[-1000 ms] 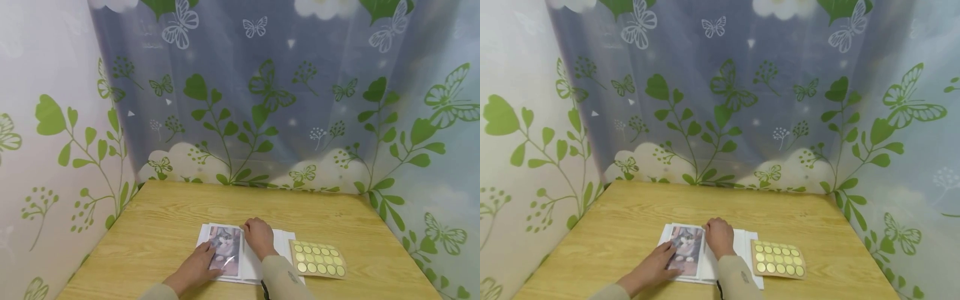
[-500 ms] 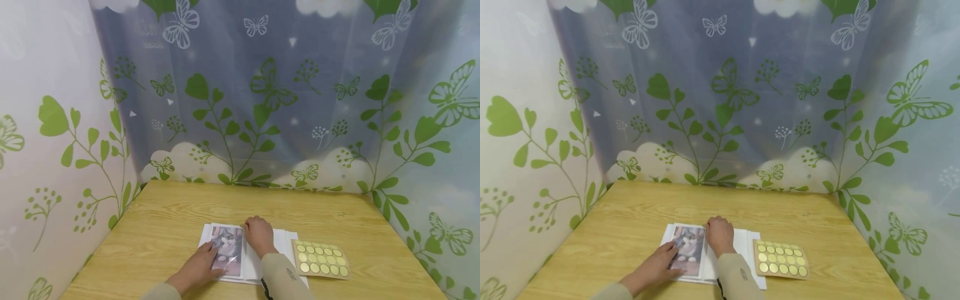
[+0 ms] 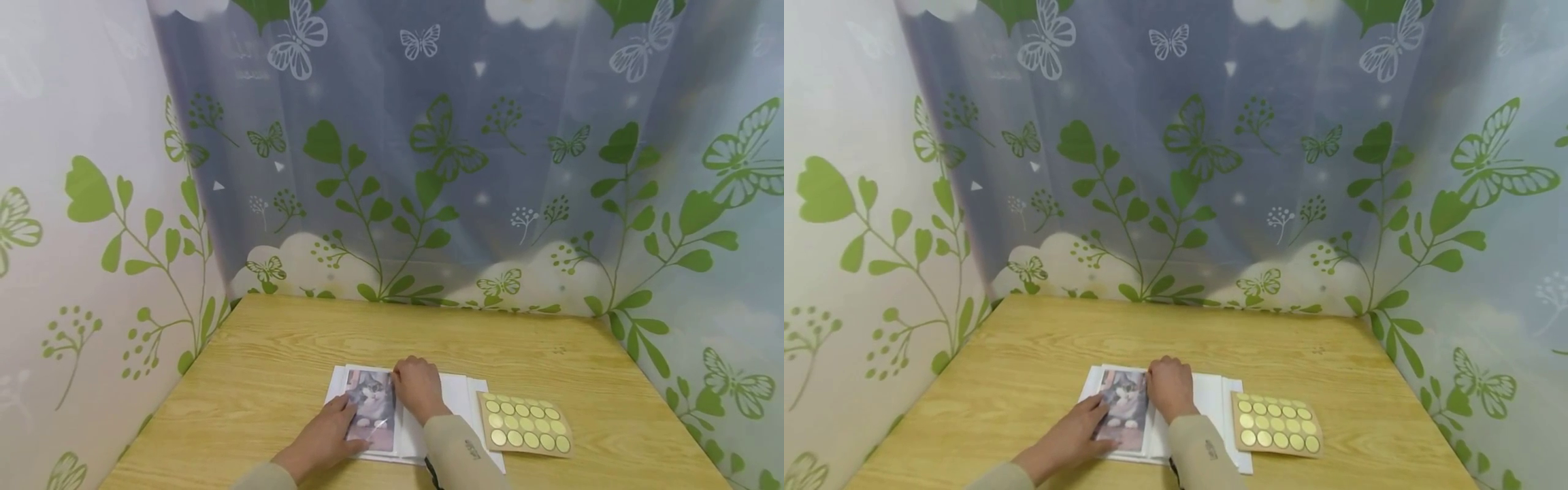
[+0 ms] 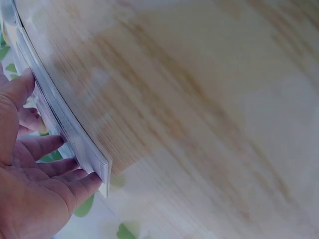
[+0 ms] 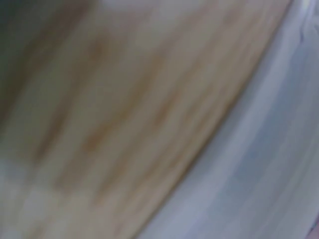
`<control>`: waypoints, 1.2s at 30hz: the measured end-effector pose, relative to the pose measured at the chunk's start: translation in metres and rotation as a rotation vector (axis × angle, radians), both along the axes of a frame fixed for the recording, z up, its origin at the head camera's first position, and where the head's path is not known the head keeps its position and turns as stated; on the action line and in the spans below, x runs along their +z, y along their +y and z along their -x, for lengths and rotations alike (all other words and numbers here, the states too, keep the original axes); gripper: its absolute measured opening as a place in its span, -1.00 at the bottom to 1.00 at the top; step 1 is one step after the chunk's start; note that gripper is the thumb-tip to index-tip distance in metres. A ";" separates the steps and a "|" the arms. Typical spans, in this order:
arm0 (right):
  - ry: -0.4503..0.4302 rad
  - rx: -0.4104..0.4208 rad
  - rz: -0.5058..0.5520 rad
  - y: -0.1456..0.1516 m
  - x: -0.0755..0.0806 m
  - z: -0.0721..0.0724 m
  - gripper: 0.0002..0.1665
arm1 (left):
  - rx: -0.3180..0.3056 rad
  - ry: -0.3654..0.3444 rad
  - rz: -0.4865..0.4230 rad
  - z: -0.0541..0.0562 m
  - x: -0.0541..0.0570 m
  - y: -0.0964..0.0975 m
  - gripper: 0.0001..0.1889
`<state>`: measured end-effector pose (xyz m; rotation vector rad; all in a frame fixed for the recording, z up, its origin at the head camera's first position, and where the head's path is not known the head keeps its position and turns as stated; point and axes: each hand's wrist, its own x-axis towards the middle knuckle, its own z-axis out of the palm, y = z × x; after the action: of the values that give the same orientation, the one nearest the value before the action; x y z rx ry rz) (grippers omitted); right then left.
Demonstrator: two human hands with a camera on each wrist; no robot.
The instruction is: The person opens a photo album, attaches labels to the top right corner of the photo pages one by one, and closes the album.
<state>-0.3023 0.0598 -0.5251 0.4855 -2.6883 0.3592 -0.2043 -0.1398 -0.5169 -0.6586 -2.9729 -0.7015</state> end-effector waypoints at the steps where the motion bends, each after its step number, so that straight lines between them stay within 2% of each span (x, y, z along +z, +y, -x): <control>1: 0.003 0.003 -0.006 0.000 0.000 0.000 -0.87 | 0.002 -0.002 0.001 0.000 0.000 0.000 -0.19; 5: -0.004 0.007 -0.032 -0.002 0.000 -0.001 -0.86 | 0.006 -0.018 0.006 0.000 0.002 0.001 -0.20; 14: -0.093 0.009 -0.045 -0.001 0.002 -0.004 -0.83 | -0.002 -0.039 0.009 0.000 0.004 0.001 -0.21; 23: -0.091 0.073 -0.057 0.002 0.004 -0.011 -0.84 | -0.001 -0.032 0.016 0.001 0.003 0.000 -0.20; 36: -0.071 0.141 -0.162 0.003 0.003 -0.022 -0.85 | -0.006 -0.020 0.004 0.000 0.004 0.001 -0.20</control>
<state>-0.2802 0.0630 -0.5216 0.7253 -2.7726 0.2005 -0.2045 -0.1390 -0.5130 -0.6655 -2.9928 -0.7067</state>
